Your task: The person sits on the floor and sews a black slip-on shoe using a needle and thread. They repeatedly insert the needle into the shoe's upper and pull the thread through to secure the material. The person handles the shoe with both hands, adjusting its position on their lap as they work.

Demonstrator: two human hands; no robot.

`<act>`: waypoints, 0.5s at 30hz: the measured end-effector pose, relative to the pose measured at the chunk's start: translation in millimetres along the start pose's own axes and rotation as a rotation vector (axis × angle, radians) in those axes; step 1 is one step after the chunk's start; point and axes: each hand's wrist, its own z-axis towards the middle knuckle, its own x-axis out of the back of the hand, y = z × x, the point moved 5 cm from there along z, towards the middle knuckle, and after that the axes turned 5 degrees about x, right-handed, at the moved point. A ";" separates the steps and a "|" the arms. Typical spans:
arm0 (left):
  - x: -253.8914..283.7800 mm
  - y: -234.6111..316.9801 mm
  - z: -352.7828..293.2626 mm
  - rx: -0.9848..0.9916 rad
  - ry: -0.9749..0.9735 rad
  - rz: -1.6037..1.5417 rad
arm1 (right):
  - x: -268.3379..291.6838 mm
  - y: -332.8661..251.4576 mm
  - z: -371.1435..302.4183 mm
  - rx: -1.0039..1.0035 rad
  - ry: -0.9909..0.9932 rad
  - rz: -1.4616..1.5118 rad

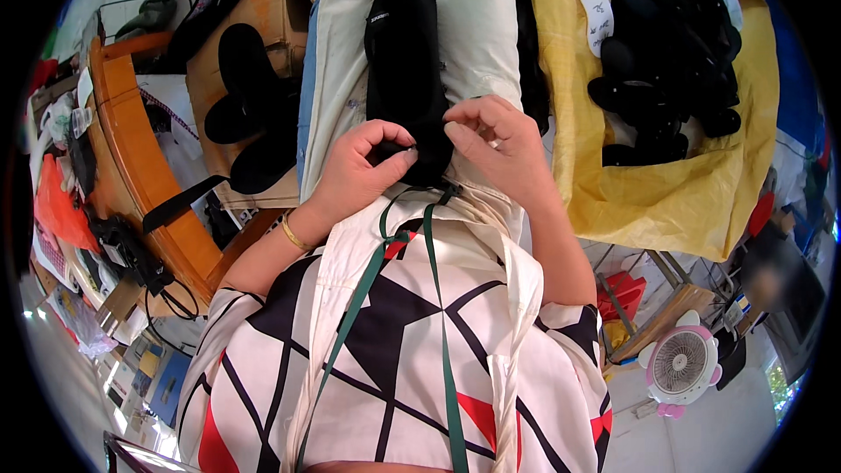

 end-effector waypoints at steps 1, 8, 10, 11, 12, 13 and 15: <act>-0.7 3.2 -0.5 -0.033 0.011 0.041 | -1.8 -13.2 1.6 0.063 0.022 -0.045; 1.5 10.9 -4.9 -0.203 0.072 0.169 | -31.4 -37.8 -1.9 0.482 -0.008 -0.485; 1.8 11.3 -5.1 -0.243 0.049 0.206 | -38.5 -43.5 -7.9 0.652 0.008 -0.552; 0.8 9.7 -5.9 -0.257 0.040 0.220 | -42.7 -46.5 -11.8 0.735 0.010 -0.581; 0.6 5.3 -4.9 -0.209 0.044 0.184 | -43.1 -52.5 -15.4 0.785 0.061 -0.543; 0.1 0.9 -3.7 -0.161 0.047 0.147 | -42.3 -62.3 -19.4 0.834 0.114 -0.504; 0.7 1.3 -1.5 -0.190 0.053 0.178 | -36.3 -78.2 -20.6 0.878 0.161 -0.416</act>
